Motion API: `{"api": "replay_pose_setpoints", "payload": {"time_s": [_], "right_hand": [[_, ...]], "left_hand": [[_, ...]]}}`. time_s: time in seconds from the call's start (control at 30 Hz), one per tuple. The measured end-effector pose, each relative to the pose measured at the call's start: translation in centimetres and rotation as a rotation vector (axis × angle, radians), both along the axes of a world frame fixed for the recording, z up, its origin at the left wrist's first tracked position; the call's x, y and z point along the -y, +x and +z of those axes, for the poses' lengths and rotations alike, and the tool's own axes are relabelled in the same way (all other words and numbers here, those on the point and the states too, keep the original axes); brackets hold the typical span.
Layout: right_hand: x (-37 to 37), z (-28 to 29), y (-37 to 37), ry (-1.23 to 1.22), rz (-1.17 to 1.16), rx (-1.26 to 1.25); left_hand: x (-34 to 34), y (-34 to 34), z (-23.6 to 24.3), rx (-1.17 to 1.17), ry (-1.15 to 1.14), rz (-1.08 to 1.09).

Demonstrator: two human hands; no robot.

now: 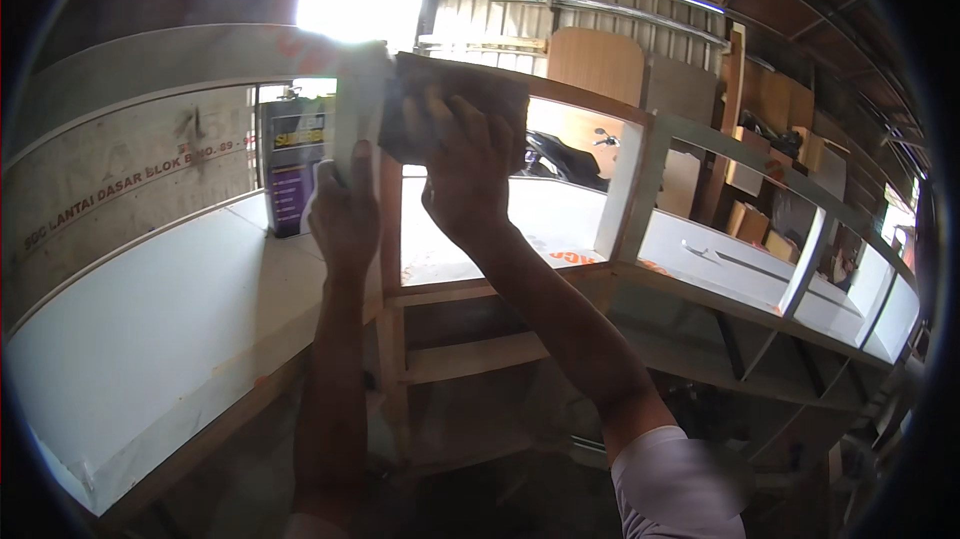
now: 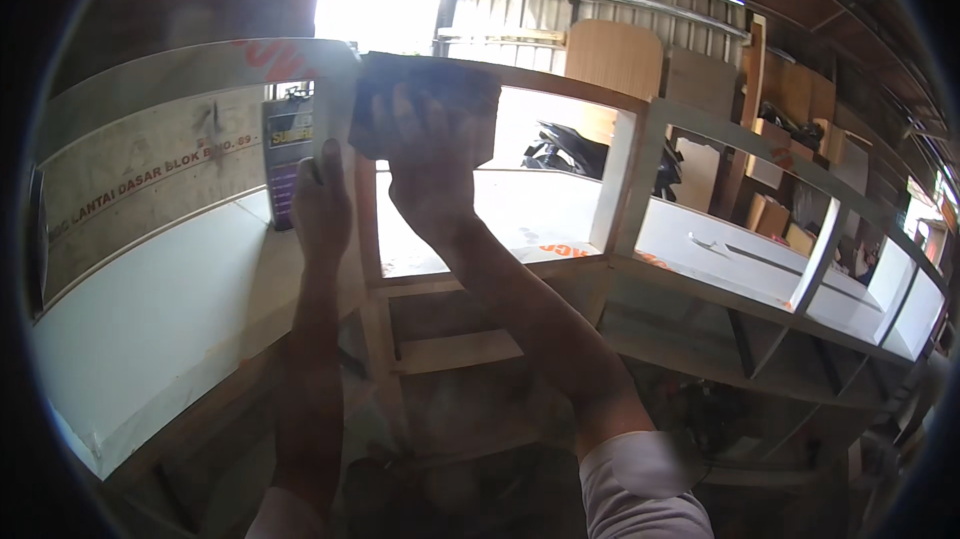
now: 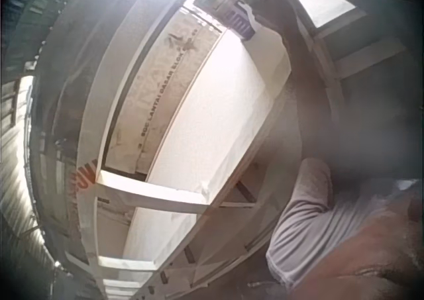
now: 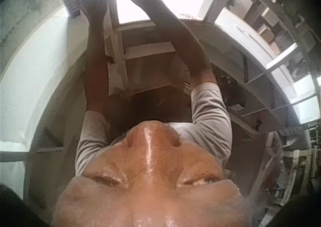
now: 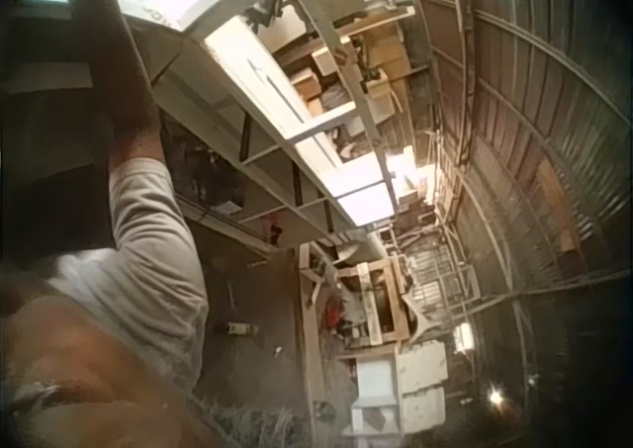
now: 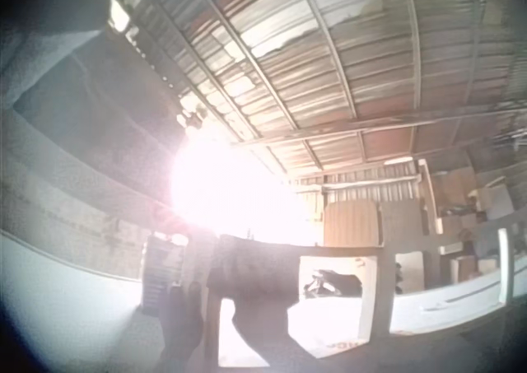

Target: The person sands the wooden frame with a power sander and then applies glue from a container to the inner edges of the frame using a small piece of wood.

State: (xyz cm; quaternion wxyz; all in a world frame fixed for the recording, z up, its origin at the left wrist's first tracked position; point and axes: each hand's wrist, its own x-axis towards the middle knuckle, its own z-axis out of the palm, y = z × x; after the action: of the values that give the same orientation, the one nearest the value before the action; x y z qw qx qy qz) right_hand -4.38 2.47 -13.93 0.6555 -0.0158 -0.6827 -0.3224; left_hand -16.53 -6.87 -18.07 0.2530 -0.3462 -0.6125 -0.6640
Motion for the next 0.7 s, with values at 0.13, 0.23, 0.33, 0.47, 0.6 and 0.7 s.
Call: {"api": "replay_pose_setpoints", "payload": {"time_s": [0.13,0.23,0.33,0.47,0.6,0.7], "right_hand": [[-1.9,0.2,1.4,0.059,-0.045,0.026],[-4.8,0.2,3.4,0.092,-0.068,0.035],[-8.0,-0.9,7.1,0.009,-0.099,0.041],[-12.9,-3.2,12.0,-0.016,-0.118,-0.122],[-13.1,-3.7,16.7,-0.074,0.057,-0.273],[-11.7,-3.0,17.6,-0.067,-0.025,-0.405]], "left_hand": [[0.3,0.0,0.2,0.102,0.064,-0.064],[0.4,-0.9,0.0,0.108,0.028,-0.066],[0.8,0.0,0.5,0.106,0.02,-0.069],[-0.3,0.7,0.5,0.101,0.053,-0.06],[-1.7,-2.0,-1.4,-0.13,0.115,0.002],[-2.0,-3.0,-2.1,-0.582,-0.062,0.505]]}}
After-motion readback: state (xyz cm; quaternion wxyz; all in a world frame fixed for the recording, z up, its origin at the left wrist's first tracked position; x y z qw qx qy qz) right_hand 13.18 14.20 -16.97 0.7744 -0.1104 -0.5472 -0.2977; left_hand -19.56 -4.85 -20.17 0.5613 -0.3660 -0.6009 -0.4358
